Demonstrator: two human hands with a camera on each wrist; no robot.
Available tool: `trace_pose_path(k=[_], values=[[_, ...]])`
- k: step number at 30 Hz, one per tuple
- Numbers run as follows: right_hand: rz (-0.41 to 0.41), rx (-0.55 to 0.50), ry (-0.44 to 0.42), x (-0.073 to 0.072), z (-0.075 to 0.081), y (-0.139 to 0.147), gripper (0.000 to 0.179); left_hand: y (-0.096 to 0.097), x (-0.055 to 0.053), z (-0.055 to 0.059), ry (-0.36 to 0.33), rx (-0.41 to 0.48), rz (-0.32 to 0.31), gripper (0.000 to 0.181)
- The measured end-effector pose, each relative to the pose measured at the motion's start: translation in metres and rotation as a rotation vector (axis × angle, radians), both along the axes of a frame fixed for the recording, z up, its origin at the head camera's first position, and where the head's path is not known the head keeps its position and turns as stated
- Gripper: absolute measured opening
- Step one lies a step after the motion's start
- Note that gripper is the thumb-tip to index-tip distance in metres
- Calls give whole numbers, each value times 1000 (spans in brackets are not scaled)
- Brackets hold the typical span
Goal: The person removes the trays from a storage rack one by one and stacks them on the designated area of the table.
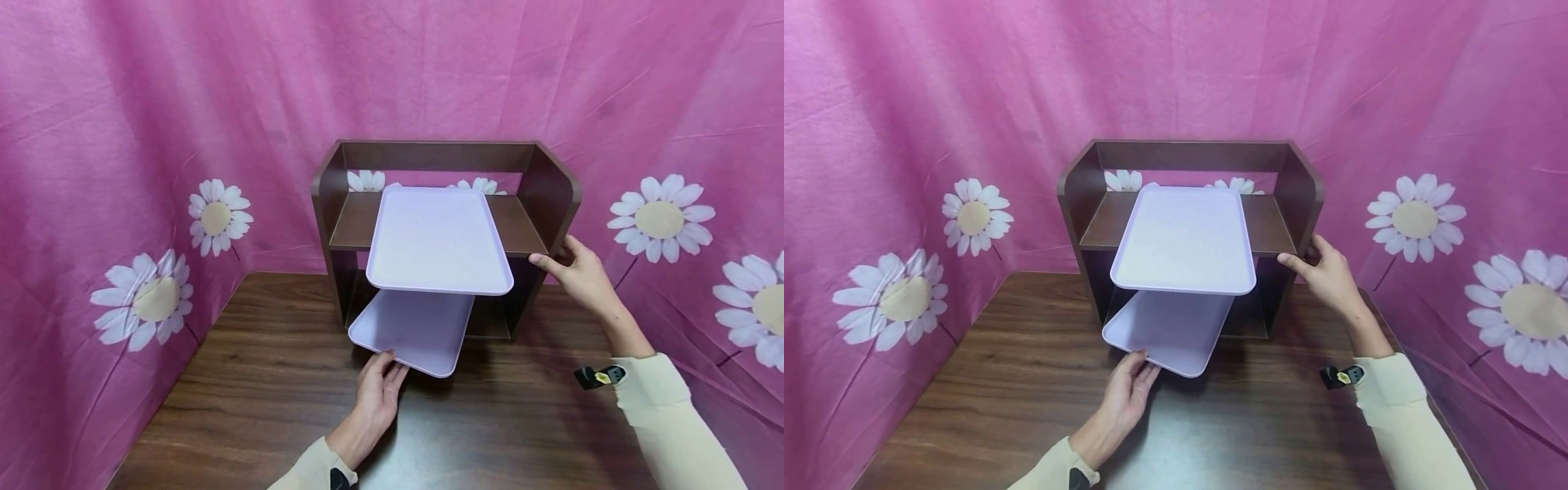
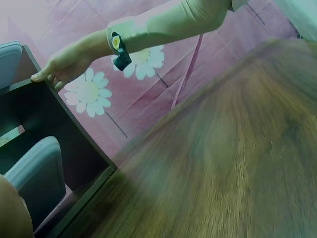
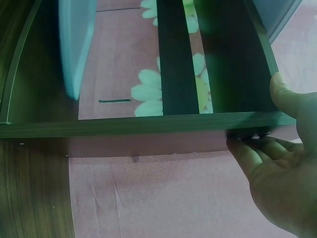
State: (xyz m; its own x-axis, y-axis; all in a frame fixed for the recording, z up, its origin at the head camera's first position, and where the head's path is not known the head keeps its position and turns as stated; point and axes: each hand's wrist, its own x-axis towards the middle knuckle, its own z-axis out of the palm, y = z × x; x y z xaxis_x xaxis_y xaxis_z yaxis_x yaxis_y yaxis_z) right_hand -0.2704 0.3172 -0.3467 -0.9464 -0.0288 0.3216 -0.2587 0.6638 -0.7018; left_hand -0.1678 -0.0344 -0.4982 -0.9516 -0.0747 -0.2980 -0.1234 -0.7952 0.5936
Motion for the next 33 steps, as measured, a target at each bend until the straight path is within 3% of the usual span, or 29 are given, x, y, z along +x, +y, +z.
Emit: trace_pose_path(k=[9,33], values=[[1,-8,-17,0,0,-1,68,-11,-2,-5,37,-15,7,17],[-8,-6,39,-1,-4,1,53,-47,-13,-6,86,-88,-65,20]])
